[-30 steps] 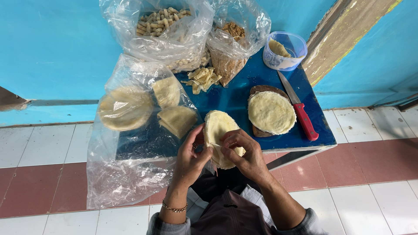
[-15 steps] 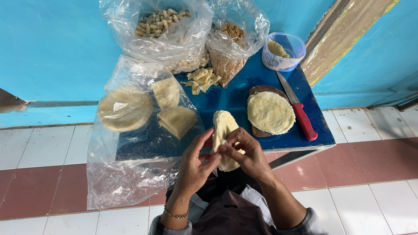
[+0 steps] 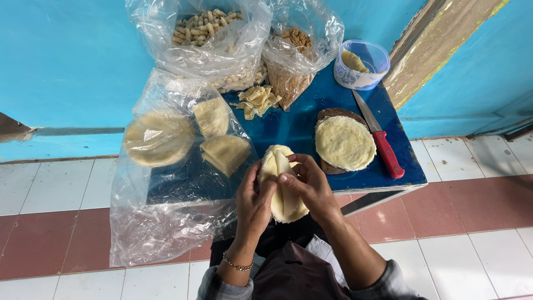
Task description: The person stacks round flat crackers on a filled base, peels thin sheets from dough pieces by hand, spreads filling from a container, and uses a knife to trim, assembling layered snack rounds on a small table.
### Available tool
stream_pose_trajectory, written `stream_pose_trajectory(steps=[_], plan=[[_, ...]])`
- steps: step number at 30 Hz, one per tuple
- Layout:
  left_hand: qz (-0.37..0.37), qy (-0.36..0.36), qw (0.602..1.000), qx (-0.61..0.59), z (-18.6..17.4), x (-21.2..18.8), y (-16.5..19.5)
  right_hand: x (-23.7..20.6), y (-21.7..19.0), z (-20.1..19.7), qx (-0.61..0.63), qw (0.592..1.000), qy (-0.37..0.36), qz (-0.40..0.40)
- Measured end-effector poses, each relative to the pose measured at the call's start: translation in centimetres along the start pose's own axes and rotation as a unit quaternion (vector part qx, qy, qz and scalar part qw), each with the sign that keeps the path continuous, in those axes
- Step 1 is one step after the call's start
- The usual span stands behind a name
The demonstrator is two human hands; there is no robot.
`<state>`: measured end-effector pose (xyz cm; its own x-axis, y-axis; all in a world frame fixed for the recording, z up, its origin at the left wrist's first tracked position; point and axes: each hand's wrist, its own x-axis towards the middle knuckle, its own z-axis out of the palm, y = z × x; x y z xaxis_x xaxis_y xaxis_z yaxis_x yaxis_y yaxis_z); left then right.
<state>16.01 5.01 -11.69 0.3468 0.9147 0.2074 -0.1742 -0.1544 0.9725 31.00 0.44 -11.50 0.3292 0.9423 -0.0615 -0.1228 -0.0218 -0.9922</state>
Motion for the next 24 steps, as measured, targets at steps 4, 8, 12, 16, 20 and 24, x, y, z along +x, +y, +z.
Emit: stream_pose_trajectory(steps=[4, 8, 12, 16, 20, 24], plan=[[0.147, 0.039, 0.976, 0.154, 0.3, -0.3, 0.2, 0.9, -0.2, 0.2, 0.012, 1.000, 0.003, -0.015], [0.147, 0.055, 0.966, 0.207, 0.2, 0.2, 0.4, 2.0, 0.8, 0.2, 0.095, 0.990, -0.027, -0.102], [0.155, 0.013, 0.986, 0.052, -0.5, 1.0, 0.4, 3.0, 1.7, 1.1, 0.120, 0.986, -0.006, -0.120], [0.111, 0.011, 0.992, 0.059, -1.2, 0.9, 0.5, 2.6, 1.6, 1.8, 0.062, 0.993, -0.003, -0.096], [0.033, -0.001, 0.999, 0.013, -1.0, 1.2, -0.2, 2.6, 1.3, 2.2, 0.025, 0.989, -0.002, -0.147], [0.059, 0.026, 0.997, -0.032, -1.0, 1.5, -2.0, 3.7, 1.4, 1.5, 0.008, 0.987, 0.031, -0.155]])
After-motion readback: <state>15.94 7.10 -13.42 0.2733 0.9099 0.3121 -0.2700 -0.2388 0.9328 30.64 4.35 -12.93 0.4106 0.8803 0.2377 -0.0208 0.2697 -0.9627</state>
